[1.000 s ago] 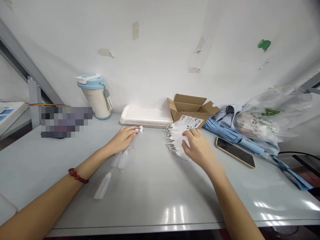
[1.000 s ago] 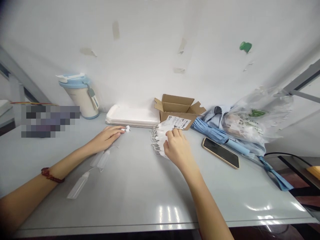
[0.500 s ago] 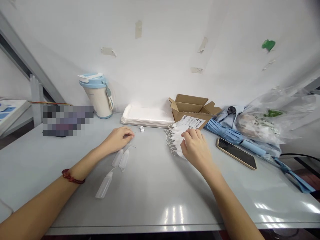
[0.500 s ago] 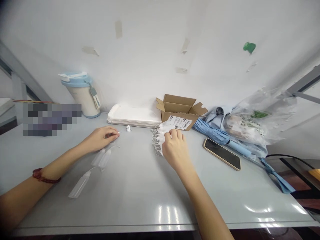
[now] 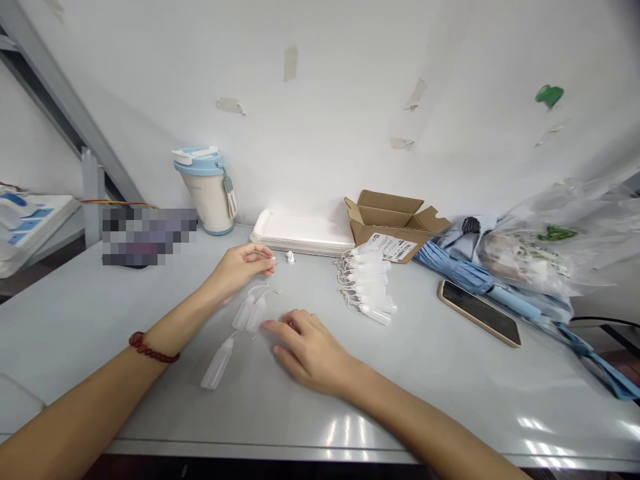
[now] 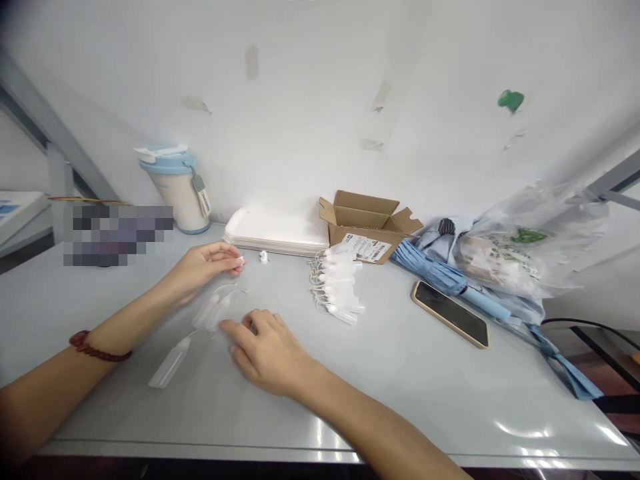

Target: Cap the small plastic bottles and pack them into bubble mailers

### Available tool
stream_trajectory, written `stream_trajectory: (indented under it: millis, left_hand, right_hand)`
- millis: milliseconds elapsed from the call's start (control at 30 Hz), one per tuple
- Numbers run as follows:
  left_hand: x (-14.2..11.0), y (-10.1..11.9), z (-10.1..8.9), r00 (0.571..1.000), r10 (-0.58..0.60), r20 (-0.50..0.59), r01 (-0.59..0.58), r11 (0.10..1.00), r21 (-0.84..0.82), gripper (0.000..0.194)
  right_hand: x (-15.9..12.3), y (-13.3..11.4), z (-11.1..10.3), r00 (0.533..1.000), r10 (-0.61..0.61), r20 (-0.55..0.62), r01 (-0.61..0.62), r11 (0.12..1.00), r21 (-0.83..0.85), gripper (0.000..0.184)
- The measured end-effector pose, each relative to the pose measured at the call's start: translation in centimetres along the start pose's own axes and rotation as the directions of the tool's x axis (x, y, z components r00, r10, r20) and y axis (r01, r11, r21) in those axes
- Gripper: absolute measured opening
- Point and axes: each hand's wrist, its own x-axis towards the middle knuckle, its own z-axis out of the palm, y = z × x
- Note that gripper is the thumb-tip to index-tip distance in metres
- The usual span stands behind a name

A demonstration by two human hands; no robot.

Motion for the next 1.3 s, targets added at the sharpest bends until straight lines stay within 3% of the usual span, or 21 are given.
stream_trajectory:
  millis: [167,400,700,967,1133,1300]
  left_hand:
    - [-0.8,0.4,0.6,0.997,-0.059,0.046,0.064,0.989,-0.135,0.040]
    - [-1.6,0.5,1.4,0.994,-0.055,0.097,0.061,0.996,-0.061,0.030]
    - [-2.0,0.8,1.7,0.995,-0.066,0.081,0.071,0.996,-0.061,0.028]
    - [-2.2,0.8,1.1,0.996,-0.088,-0.003,0.087,0.986,-0.144,0.026]
    - [-2.4,0.5,1.2,0.985,-0.135,0.111,0.150,0.979,-0.138,0.025]
    - [-3.1,0.2,2.0,0.952,-0.174,0.252,0.223,0.958,-0.182,0.024]
  right_hand:
    - [1.5,0.5,1.0,1.000,-0.004,-0.001,0.004,0.999,0.049,0.042]
    - [2.3,0.5,1.2,0.999,-0.005,0.036,0.008,0.996,-0.086,0.038]
    - [2.2,0.5,1.6,1.000,0.028,0.014,-0.024,0.971,-0.240,0.029]
    - [0.9,1.6,0.5,0.990,0.080,-0.117,-0.101,0.978,-0.185,0.022]
    - [0.2,2.1,-1.0,0.962,0.081,-0.261,-0.115,0.986,-0.118,0.021]
    - [-0.1,1.6,-1.6,0.953,-0.001,-0.303,-0.002,1.000,-0.010,0.018]
